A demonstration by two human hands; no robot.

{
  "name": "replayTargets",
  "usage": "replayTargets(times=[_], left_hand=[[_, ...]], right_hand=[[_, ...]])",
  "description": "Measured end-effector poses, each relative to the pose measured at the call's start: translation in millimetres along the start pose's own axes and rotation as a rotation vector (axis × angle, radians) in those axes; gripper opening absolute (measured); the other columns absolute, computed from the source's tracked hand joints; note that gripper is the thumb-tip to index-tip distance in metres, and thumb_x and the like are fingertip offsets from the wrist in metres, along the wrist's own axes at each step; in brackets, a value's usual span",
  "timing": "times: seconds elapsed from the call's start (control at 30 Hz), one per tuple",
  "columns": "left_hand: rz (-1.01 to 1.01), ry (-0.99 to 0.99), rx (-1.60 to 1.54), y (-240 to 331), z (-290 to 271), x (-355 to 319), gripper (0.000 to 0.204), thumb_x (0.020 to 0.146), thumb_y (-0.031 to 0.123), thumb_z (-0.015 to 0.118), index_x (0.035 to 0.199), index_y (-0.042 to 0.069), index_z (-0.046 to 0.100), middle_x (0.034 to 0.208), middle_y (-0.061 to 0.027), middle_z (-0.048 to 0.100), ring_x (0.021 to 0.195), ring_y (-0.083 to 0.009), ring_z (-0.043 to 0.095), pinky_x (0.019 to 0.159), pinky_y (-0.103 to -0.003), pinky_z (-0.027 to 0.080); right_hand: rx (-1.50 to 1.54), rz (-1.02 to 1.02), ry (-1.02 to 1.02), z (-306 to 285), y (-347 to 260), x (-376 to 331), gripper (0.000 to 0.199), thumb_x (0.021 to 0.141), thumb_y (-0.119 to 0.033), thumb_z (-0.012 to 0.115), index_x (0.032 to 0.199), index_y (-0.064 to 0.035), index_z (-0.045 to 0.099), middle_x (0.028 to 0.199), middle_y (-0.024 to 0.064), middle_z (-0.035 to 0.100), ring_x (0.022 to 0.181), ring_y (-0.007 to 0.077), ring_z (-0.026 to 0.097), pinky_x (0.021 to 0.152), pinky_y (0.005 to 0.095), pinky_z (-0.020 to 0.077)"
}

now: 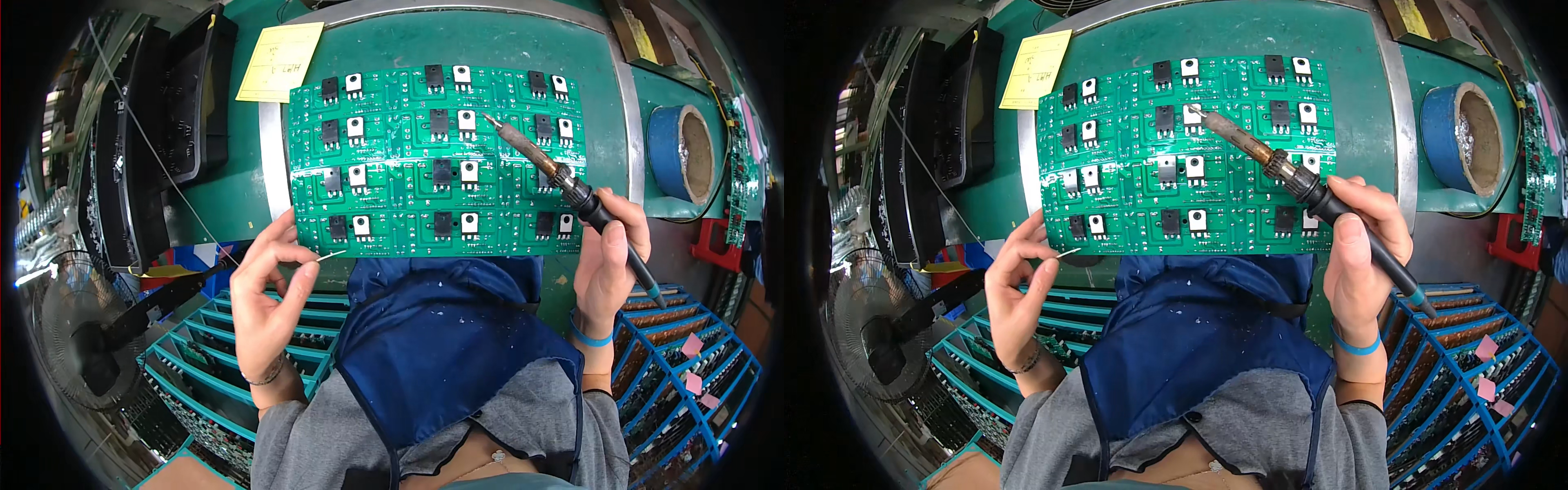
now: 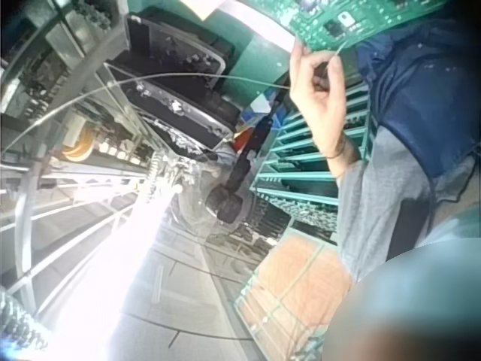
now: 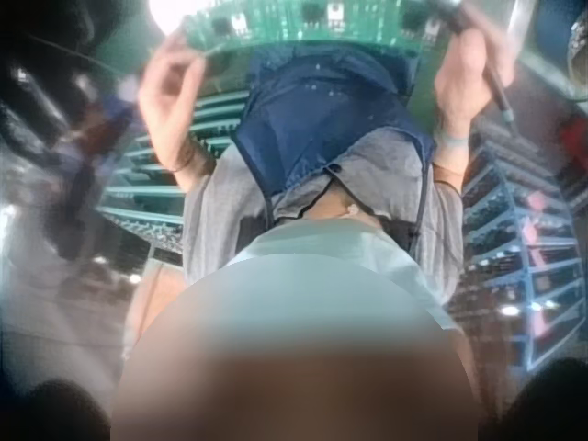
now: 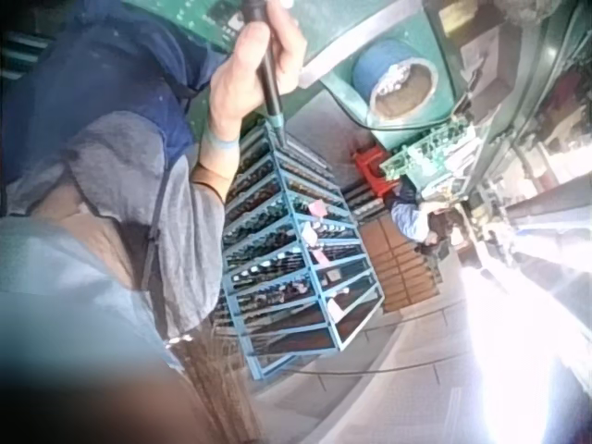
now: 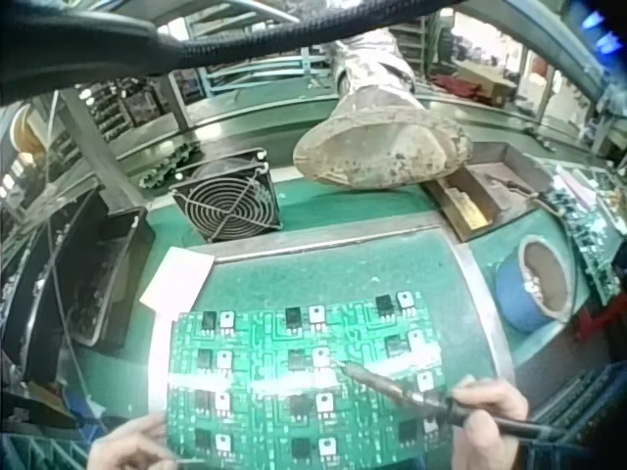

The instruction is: The person solders electronic components onto a printed circuit board using a soldering iron and solder wire.

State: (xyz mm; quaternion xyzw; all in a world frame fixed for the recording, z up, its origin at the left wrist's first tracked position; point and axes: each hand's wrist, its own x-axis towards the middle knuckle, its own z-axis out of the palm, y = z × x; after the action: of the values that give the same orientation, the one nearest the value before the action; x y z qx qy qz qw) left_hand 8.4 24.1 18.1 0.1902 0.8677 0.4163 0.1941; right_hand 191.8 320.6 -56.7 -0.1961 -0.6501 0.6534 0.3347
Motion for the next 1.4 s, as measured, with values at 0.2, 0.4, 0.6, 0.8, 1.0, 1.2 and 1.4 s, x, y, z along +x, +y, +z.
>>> replayTargets(times=[0.2, 0.4, 0.6, 0.8, 1.0, 1.2, 1.4], left_hand=[[0.171, 0.136, 0.087, 33.8, 6.6, 24.4, 0.013, 0.080, -0.004, 0.072, 0.090, 0.003, 0.076, 0.087, -0.0026, 0.058, 0.063, -0.0049, 0.045, 0.052, -0.022, 0.031], [0.409, -0.190, -0.004, 70.3, 43.3, 104.5, 0.015, 0.089, -0.006, 0.063, 0.102, -0.005, 0.070, 0.091, -0.0033, 0.054, 0.078, -0.0062, 0.049, 0.063, -0.019, 0.038], [0.365, -0.258, -0.065, 87.9, 81.2, 145.7, 0.009, 0.089, -0.004, 0.068, 0.097, -0.002, 0.070, 0.085, 0.0024, 0.057, 0.069, -0.0006, 0.048, 0.062, -0.015, 0.039], [0.591, -0.139, 0.198, 90.0, 106.5, 160.7, 0.013, 0.079, 0.000, 0.076, 0.091, 0.006, 0.073, 0.078, 0.0026, 0.056, 0.062, -0.0027, 0.040, 0.050, -0.020, 0.025], [0.599, -0.156, 0.159, 87.4, 120.9, 162.7, 0.013, 0.079, -0.003, 0.074, 0.089, 0.004, 0.072, 0.079, 0.0012, 0.056, 0.063, -0.0037, 0.044, 0.050, -0.020, 0.028], [0.574, -0.159, 0.169, 84.0, 122.3, 161.0, 0.013, 0.078, -0.004, 0.074, 0.089, 0.004, 0.071, 0.081, 0.0002, 0.056, 0.066, -0.0043, 0.048, 0.050, -0.020, 0.031], [0.594, -0.155, 0.185, 84.0, 124.2, 161.9, 0.014, 0.078, -0.004, 0.074, 0.089, 0.004, 0.072, 0.081, -0.0003, 0.056, 0.066, -0.0051, 0.048, 0.050, -0.020, 0.031]], right_hand=[[-0.079, -0.081, -0.020, -15.7, -21.2, 16.9, 0.035, 0.096, -0.024, 0.058, 0.113, 0.0068, 0.061, 0.109, 0.0121, 0.059, 0.111, 0.0234, 0.056, 0.110, 0.0611, 0.0343], [-0.475, -0.288, 0.009, -49.1, -52.5, 50.7, 0.053, 0.094, -0.042, 0.061, 0.107, 0.0087, 0.066, 0.077, 0.0090, 0.064, 0.059, 0.0118, 0.055, 0.077, 0.0284, 0.0442], [-0.664, -0.486, -0.182, -58.4, -68.6, 93.2, 0.036, 0.081, -0.021, 0.076, 0.098, 0.0088, 0.067, 0.080, 0.0168, 0.069, 0.061, 0.0171, 0.058, 0.062, 0.0290, 0.0447], [-0.672, -0.563, -0.537, -53.3, -67.8, 127.4, 0.028, 0.074, -0.013, 0.082, 0.090, 0.0071, 0.070, 0.077, 0.0152, 0.069, 0.055, 0.0209, 0.061, 0.050, 0.0281, 0.0456], [-0.726, -0.509, -0.668, -52.9, -65.4, 135.4, 0.033, 0.076, -0.025, 0.082, 0.088, 0.0033, 0.071, 0.071, 0.0106, 0.064, 0.055, 0.0203, 0.058, 0.048, 0.0282, 0.0427], [-0.633, -0.550, -0.685, -48.4, -55.0, 140.9, 0.024, 0.074, -0.013, 0.082, 0.091, 0.0011, 0.075, 0.071, 0.0092, 0.064, 0.052, 0.0171, 0.058, 0.042, 0.0252, 0.0439], [-0.653, -0.560, -0.668, -47.1, -52.3, 139.9, 0.023, 0.073, -0.012, 0.082, 0.091, 0.0006, 0.075, 0.071, 0.0089, 0.065, 0.052, 0.0170, 0.058, 0.042, 0.0250, 0.0439]])
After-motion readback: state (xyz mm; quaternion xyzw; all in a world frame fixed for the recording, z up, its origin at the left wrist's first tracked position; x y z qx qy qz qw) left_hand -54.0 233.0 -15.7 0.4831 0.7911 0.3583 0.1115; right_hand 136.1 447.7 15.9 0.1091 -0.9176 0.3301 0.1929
